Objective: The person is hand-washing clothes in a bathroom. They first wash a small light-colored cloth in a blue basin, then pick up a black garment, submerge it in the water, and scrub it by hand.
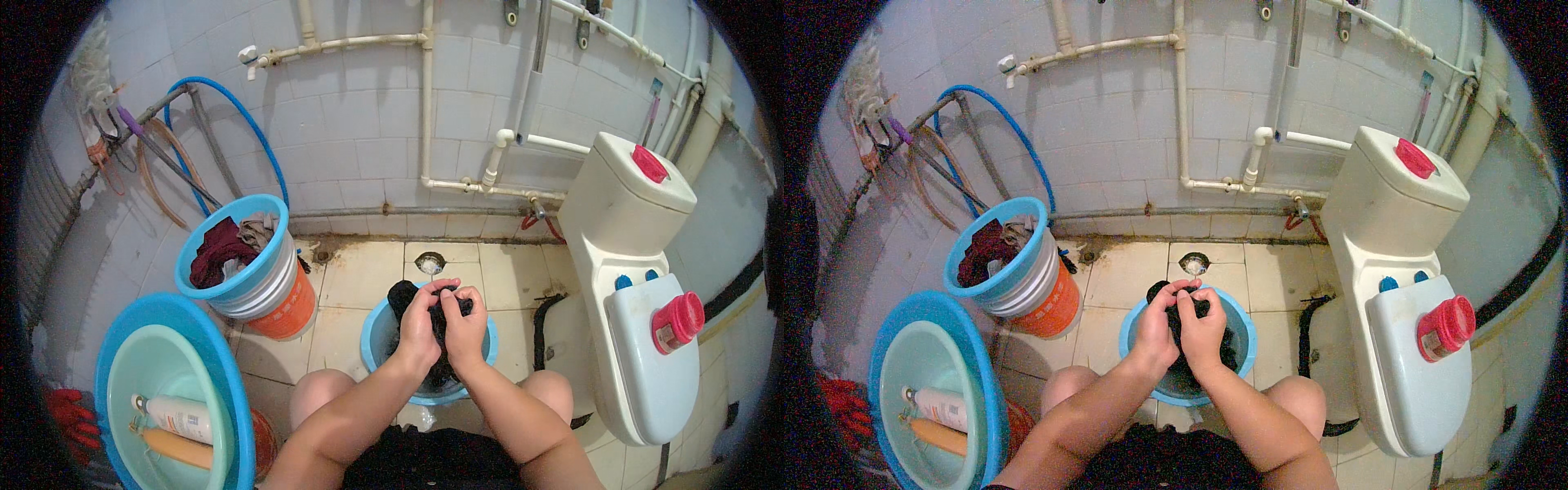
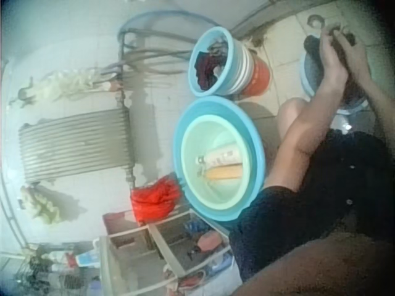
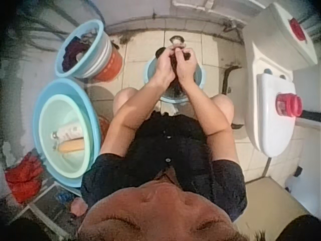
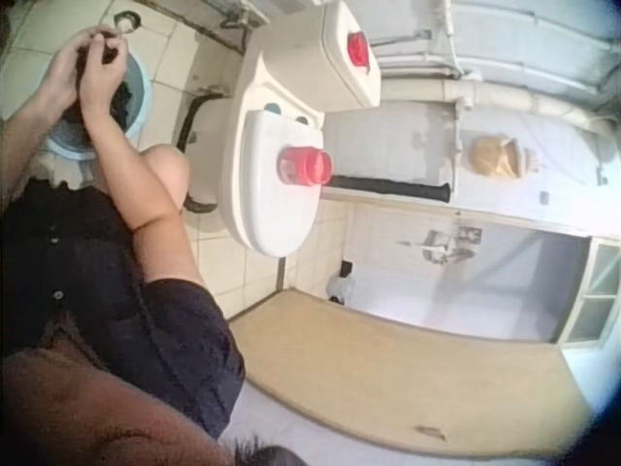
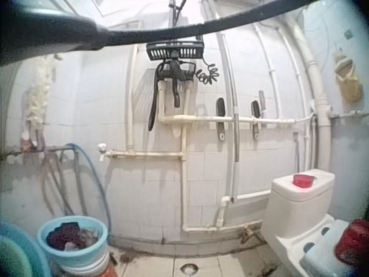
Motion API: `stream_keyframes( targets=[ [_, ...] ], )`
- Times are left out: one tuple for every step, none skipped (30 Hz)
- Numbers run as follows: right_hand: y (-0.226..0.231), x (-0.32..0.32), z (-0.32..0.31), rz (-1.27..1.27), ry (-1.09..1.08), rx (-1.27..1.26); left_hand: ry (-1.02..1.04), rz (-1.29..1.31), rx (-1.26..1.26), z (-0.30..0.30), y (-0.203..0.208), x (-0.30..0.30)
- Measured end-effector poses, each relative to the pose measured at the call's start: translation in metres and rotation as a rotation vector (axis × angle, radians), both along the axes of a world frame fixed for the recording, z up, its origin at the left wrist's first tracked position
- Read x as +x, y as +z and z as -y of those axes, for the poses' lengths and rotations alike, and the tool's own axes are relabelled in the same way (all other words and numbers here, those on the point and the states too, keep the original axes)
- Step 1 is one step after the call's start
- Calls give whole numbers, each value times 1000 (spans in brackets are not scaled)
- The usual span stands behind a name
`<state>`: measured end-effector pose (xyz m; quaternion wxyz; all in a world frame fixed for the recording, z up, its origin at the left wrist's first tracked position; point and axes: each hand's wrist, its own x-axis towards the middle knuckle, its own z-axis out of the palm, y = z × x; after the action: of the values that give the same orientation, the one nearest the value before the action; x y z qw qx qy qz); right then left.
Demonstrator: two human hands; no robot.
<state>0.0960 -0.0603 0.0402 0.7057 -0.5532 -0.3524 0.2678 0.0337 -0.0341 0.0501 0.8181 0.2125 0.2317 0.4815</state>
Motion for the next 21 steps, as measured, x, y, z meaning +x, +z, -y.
stream_keyframes(
  targets=[
    [-1, 1, -1, -9, 10, -4, 1, 18, -15, -1, 0, 1],
    [1, 0, 0, 29, 10, 16, 4, 7, -3, -1, 1, 0],
    [0, -1, 1, 65, 9, 30, 5, -7, 4, -1, 1, -1],
    [0, -2, 1, 100, 7, 44, 6, -21, 12, -1, 0, -2],
    [3, -3, 2, 117, 11, 66, 10, -11, 27, -2, 1, -2],
    [8, -4, 3, 132, 17, 87, 17, -4, 41, -2, 1, -2],
    [10, -6, 4, 147, 24, 109, 24, 4, 55, -2, 1, -3],
    [9, -7, 4, 139, 30, 107, 34, -6, 52, -1, 1, -5],
    [9, -7, 5, 136, 35, 108, 41, -11, 51, 0, 2, -5],
    [8, -7, 5, 133, 39, 108, 49, -16, 50, 1, 3, -5],
    [8, -7, 5, 135, 40, 111, 48, -14, 48, 1, 6, -5],
    [6, -7, 5, 135, 43, 112, 49, -14, 45, 3, 8, -5],
    [5, -7, 6, 135, 45, 113, 50, -14, 41, 3, 9, -6],
    [5, -7, 6, 125, 47, 114, 58, -16, 51, 3, 8, -5],
    [5, -7, 6, 116, 49, 114, 66, -17, 60, 3, 5, -4],
    [6, -8, 7, 108, 51, 115, 74, -18, 70, 2, 4, -3],
    [5, -9, 8, 143, 44, 115, 75, -14, 64, 1, 3, -3],
    [3, -11, 8, 180, 37, 116, 78, -9, 59, 0, 2, -2],
    [1, -12, 10, 216, 31, 117, 80, -4, 54, -1, 0, -1],
    [0, -12, 12, 331, 25, 143, 87, -54, 85, -3, -3, -1],
    [-3, -13, 13, 356, -9, 143, 92, -107, 119, -4, -7, -1]
  ],
)
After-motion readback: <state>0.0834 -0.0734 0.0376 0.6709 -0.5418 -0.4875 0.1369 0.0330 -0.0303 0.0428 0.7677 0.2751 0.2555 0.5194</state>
